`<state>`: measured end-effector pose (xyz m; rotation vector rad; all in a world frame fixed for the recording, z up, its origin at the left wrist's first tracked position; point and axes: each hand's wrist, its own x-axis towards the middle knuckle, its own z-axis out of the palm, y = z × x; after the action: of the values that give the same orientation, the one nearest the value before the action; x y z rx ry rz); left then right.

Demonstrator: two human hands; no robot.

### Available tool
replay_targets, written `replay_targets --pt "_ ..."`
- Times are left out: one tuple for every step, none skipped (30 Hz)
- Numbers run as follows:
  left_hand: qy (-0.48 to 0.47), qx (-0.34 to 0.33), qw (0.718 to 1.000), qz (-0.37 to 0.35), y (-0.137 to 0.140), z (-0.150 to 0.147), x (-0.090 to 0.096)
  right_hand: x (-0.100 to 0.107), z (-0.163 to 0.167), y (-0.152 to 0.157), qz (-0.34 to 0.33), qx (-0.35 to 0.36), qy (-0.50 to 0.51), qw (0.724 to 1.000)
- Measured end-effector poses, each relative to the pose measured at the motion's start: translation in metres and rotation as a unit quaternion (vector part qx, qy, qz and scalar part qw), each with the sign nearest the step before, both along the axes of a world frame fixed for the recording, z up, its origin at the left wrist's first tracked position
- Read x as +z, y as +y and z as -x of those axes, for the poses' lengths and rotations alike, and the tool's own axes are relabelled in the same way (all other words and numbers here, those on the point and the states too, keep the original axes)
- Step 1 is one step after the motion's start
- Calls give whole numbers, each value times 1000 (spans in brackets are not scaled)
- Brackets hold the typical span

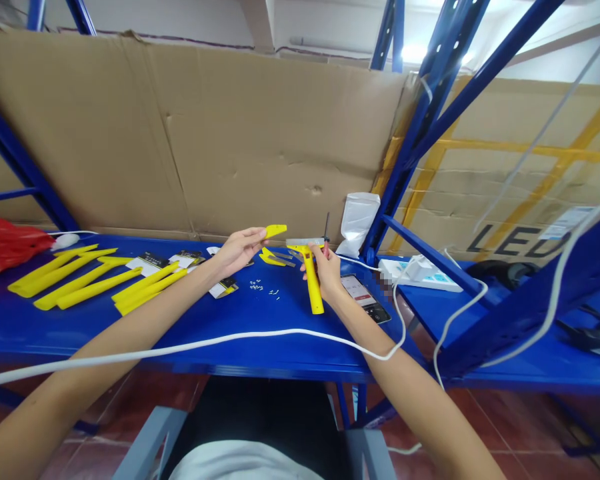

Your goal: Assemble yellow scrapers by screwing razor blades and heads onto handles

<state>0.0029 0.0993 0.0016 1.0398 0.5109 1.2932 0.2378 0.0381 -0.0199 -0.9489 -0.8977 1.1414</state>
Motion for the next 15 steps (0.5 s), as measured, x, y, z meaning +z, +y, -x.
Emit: replay_targets --pt "0 -4 1000 2 -2 -1 1 0 0 0 2 0 -3 1000" --pt "1 -9 1000 3 -4 -1 2 -1 0 0 3 1 -5 1000" --pt "3 -14 1000 4 -6 -1 3 -1 0 0 4 2 -7 1000" --pt "6 -21 1000 3 -8 0 4 -1 0 0 4 2 -9 1000" --pt "11 -28 1000 0 -9 0 5 -2 0 0 5 2 -11 1000" --pt "17 -35 999 -3 -10 1 6 -2 0 0 6 2 -12 1000" --pt "26 -39 999 -7 -11 2 7 -2 0 0 7 2 -13 1000" --pt "37 -40 998 -10 -11 2 8 -2 0 0 8 4 -14 1000" --pt "50 -38 998 -11 -11 3 8 -2 0 -1 9 6 -15 1000" --pt "64 -35 997 -14 -11 3 8 -2 1 -1 11 9 -16 1000" --pt "79 -34 996 -19 -11 4 8 -2 1 -1 13 14 -18 1000" --pt "93 -37 995 -28 -11 3 8 -1 1 -2 15 21 -21 999" --pt "107 -44 992 -42 -12 3 8 -1 2 -3 18 29 -24 999" --pt "118 -56 990 -57 -13 3 7 0 3 -4 21 40 -28 999" --pt "126 -69 987 -71 -14 2 7 0 4 -5 24 51 -32 998"
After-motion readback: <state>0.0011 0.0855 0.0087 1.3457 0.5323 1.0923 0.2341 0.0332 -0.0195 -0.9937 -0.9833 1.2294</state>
